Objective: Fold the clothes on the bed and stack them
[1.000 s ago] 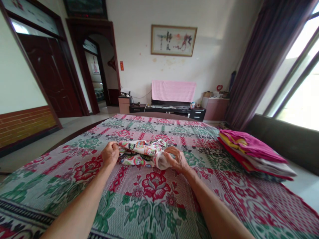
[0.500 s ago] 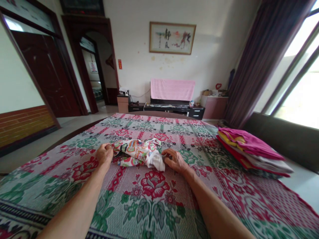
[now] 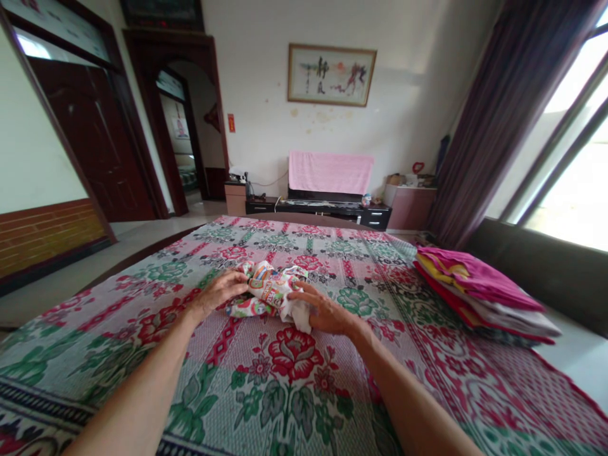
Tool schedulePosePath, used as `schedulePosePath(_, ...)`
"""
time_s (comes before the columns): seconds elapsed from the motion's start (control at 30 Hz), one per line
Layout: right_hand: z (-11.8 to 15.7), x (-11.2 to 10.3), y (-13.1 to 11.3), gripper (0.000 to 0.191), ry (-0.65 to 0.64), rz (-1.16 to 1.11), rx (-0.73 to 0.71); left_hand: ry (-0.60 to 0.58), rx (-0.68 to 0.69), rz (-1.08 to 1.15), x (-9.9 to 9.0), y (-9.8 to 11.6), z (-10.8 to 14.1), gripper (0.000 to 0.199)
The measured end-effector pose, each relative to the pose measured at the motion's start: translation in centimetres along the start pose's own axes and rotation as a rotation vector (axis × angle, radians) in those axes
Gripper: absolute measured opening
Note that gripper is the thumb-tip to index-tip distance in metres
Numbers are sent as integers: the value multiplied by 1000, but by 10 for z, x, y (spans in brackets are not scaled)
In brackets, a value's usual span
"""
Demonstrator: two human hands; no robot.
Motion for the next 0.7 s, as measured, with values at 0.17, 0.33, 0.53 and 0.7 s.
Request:
schedulePosePath(0.17, -4, 8, 8, 42, 131, 40, 49, -314, 143, -296, 17, 19, 5, 39)
schedulePosePath(0.33, -2, -5, 25, 16, 373, -53, 322, -61, 150, -417, 22, 24, -5, 13)
schedulePosePath(0.53, 4, -15, 37, 34, 422, -715, 515, -70, -5, 47, 4, 31, -7, 28)
schedulePosePath(0.7, 10, -25, 54, 42, 599, -952, 548, 138, -165, 252, 9, 29, -28, 49)
Point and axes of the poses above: each hand's wrist, its own z-axis away from the middle knuckle, its own x-axis out of the palm, y = z × x, the point moved 5 cm from there along -z, towards the middle knuckle, and after that the axes turned 8 degrees about -z, right-handed, at the moved point
